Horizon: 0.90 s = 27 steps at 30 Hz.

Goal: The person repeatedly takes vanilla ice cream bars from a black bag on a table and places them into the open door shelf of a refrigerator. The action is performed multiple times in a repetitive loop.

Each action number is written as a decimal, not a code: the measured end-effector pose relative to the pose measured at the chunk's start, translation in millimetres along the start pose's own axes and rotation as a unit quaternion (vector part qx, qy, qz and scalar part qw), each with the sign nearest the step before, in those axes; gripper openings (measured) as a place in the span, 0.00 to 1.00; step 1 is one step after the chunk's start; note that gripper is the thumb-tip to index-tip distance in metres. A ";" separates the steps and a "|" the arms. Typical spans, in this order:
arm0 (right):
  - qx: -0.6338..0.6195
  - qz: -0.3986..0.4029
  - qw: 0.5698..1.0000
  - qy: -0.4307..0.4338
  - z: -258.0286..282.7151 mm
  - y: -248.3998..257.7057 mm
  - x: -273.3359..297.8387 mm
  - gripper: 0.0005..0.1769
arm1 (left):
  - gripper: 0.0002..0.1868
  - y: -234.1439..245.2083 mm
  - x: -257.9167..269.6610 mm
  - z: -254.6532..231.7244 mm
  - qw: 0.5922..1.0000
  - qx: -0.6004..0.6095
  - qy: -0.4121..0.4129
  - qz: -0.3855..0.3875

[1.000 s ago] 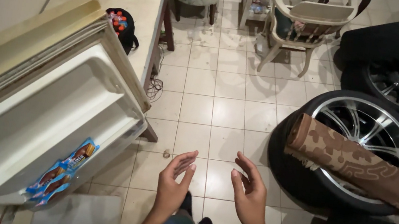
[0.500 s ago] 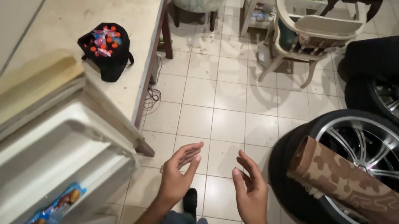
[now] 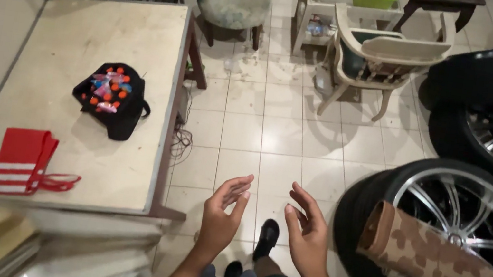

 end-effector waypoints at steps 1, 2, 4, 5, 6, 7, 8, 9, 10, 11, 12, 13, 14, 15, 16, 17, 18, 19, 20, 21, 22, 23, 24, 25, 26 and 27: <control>0.001 0.002 1.000 0.001 -1.4 0.8 -14.1 0.26 | 0.17 -3.2 -12.5 -0.5 1.000 0.001 -0.001 -0.002; -0.007 0.008 1.000 0.012 -2.3 1.6 -28.2 0.27 | 0.17 -6.3 -25.1 -1.7 1.000 -0.002 -0.011 -0.008; -0.013 0.018 0.999 0.027 0.8 2.8 -59.1 0.27 | 0.17 -14.1 -52.8 -2.7 1.000 -0.002 -0.025 -0.019; -0.003 0.022 1.000 0.018 4.1 3.7 -72.6 0.27 | 0.17 -18.5 -64.9 -2.2 0.999 -0.009 -0.024 -0.021; 0.006 0.027 1.000 0.010 7.5 4.3 -86.1 0.27 | 0.17 -22.7 -77.0 -1.7 0.999 -0.015 -0.023 -0.024; 0.008 0.031 0.999 0.013 9.8 6.1 -100.0 0.27 | 0.17 -27.6 -88.9 -3.0 0.999 -0.013 -0.025 -0.028; 0.012 0.035 0.999 0.010 11.9 7.5 -113.6 0.27 | 0.17 -32.3 -100.5 -3.6 1.000 0.005 -0.013 -0.028; 0.015 0.042 0.999 0.006 13.3 7.6 -125.4 0.27 | 0.17 -35.3 -109.9 -3.7 0.999 0.021 0.000 -0.030; 0.016 0.048 0.999 0.008 16.4 7.8 -139.6 0.27 | 0.17 -38.9 -121.9 -4.2 0.999 0.022 0.000 -0.036; 0.031 0.054 0.998 0.012 18.7 7.2 -151.2 0.27 | 0.17 -41.2 -131.6 -4.0 0.999 0.025 -0.006 -0.047; 0.045 0.059 0.997 0.016 20.8 6.1 -162.9 0.27 | 0.17 -43.1 -141.4 -3.5 0.998 0.027 -0.012 -0.058; 0.045 0.065 0.997 0.015 19.0 4.9 -174.5 0.27 | 0.17 -44.1 -151.1 -4.0 0.998 0.027 -0.011 -0.063; 0.030 0.068 0.997 0.019 17.4 3.5 -186.0 0.27 | 0.17 -44.8 -160.8 -3.9 0.997 0.028 0.002 -0.067; 0.014 0.068 0.997 0.024 15.2 1.4 -197.8 0.27 | 0.16 -45.2 -172.0 -3.2 0.997 0.030 0.013 -0.069; 0.014 0.070 0.997 0.026 13.7 -1.9 -208.8 0.27 | 0.16 -45.5 -182.2 -1.5 0.997 0.030 0.012 -0.071; 0.014 0.065 0.998 0.022 12.0 -5.9 -220.3 0.27 | 0.16 -44.7 -193.5 -0.3 0.997 0.032 0.008 -0.075; 0.014 0.060 0.998 0.018 10.4 -9.9 -231.9 0.27 | 0.16 -44.0 -204.9 1.0 0.996 0.033 0.005 -0.079; 0.012 0.058 0.998 0.019 11.6 -15.1 -243.4 0.27 | 0.16 -42.7 -217.5 3.3 0.997 0.032 0.002 -0.077; 0.017 0.056 0.998 0.012 12.2 -20.4 -255.0 0.27 | 0.16 -41.4 -230.2 6.1 0.996 0.037 0.001 -0.077; 0.023 0.053 0.998 0.004 12.3 -25.9 -265.2 0.27 | 0.16 -39.5 -242.1 9.3 0.996 0.042 0.001 -0.076; 0.021 0.049 0.999 0.005 8.9 -31.1 -276.6 0.27 | 0.16 -36.3 -254.9 10.6 0.997 0.040 -0.001 -0.072; 0.015 0.048 0.999 0.016 6.1 -37.0 -287.8 0.27 | 0.17 -32.7 -268.6 11.9 0.997 0.031 -0.003 -0.065; 0.010 0.047 0.998 0.027 3.6 -43.2 -299.1 0.27 | 0.17 -28.9 -282.4 12.9 0.998 0.022 -0.006 -0.057; 0.009 0.042 0.999 0.028 5.7 -49.1 -308.4 0.27 | 0.17 -26.5 -295.1 13.6 0.998 0.021 -0.008 -0.052; 0.018 0.038 0.999 0.020 7.8 -55.6 -317.5 0.28 | 0.17 -23.5 -307.7 14.1 0.999 0.025 -0.008 -0.047; 0.028 0.035 0.999 0.013 10.0 -63.0 -328.3 0.28 | 0.17 -20.1 -321.9 15.0 0.999 0.030 -0.010 -0.044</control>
Point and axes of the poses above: each hand's wrist, its own x-axis away from the middle knuckle, its own y-axis out of the back of the hand, z = x × y, the point moved 2 cm from there along -x, towards the middle knuckle, and after that the axes turned 11 degrees about -x, right-handed, at the moved point
